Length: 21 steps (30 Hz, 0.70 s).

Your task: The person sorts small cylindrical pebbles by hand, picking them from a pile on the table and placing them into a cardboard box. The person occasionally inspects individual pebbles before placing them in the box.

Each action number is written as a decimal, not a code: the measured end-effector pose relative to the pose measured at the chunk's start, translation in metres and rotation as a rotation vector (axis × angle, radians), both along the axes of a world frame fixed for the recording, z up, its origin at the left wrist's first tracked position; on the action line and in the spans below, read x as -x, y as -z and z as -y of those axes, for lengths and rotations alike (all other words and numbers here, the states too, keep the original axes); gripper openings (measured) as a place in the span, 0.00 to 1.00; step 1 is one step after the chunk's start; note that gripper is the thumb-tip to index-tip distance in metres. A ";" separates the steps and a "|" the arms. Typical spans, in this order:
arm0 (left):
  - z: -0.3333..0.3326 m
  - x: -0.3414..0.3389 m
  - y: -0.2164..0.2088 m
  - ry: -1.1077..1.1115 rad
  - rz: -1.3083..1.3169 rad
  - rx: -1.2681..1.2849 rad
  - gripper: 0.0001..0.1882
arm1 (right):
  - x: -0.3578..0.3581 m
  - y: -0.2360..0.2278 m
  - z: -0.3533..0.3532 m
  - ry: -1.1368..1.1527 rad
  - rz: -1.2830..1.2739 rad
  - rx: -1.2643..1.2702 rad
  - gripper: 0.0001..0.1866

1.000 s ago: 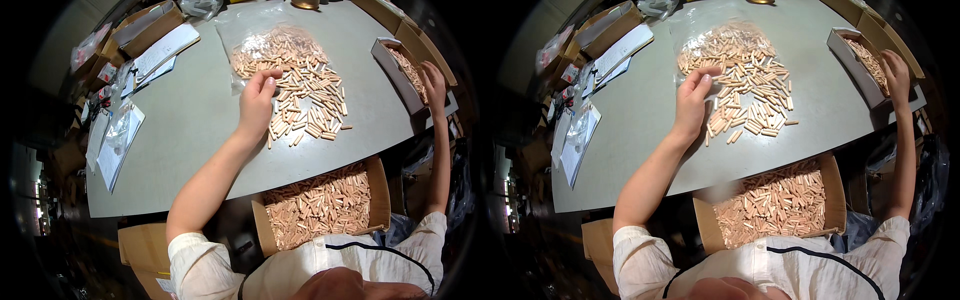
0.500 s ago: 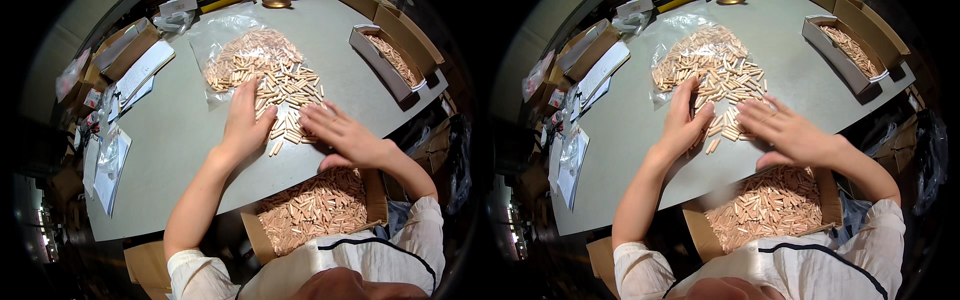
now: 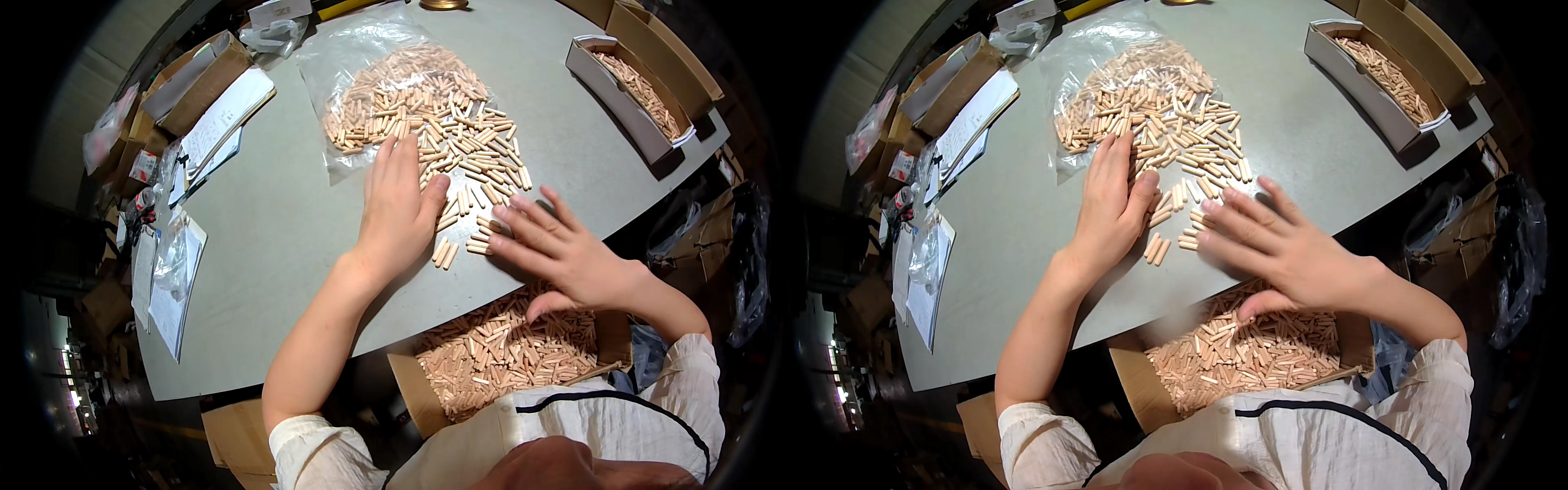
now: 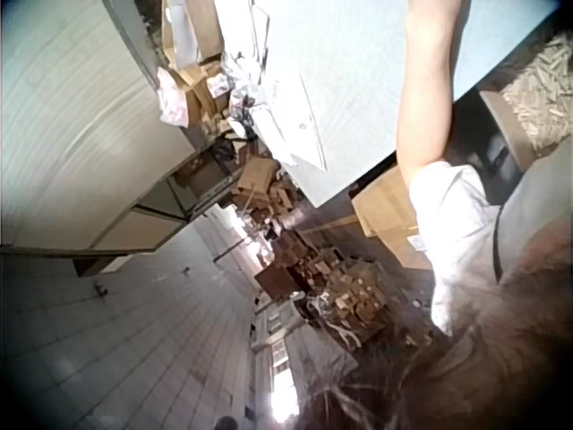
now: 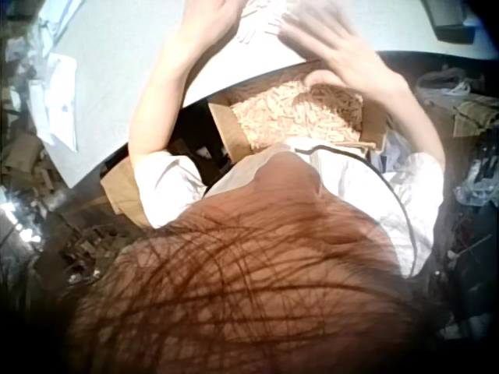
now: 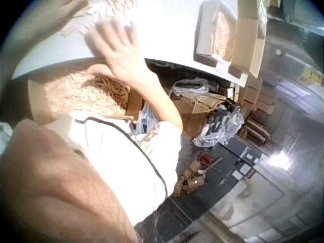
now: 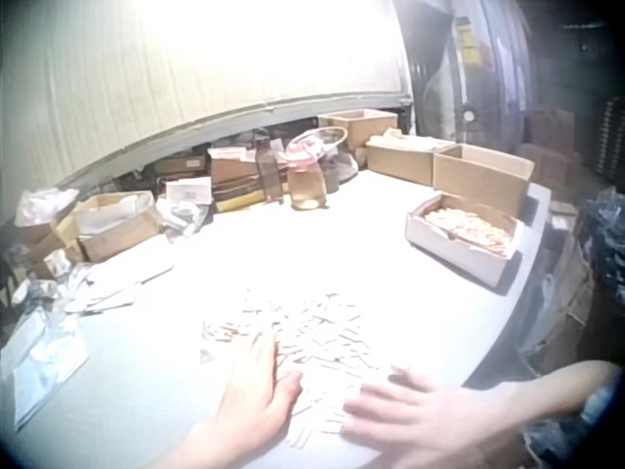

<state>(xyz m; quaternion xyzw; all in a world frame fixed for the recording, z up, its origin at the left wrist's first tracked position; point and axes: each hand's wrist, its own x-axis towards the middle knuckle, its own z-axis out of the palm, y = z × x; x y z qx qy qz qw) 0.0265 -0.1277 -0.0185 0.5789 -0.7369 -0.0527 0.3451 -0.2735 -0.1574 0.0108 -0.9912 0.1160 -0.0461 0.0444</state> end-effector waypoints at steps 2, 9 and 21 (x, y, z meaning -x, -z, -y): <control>-0.001 0.000 0.000 -0.013 0.020 -0.001 0.31 | 0.004 0.002 0.009 0.092 0.041 -0.019 0.55; -0.003 0.001 0.000 -0.040 0.017 -0.011 0.32 | -0.002 0.011 0.031 0.277 0.065 -0.078 0.55; 0.000 0.000 -0.002 0.012 -0.210 -0.057 0.27 | -0.010 0.026 0.066 0.312 0.854 -1.119 0.33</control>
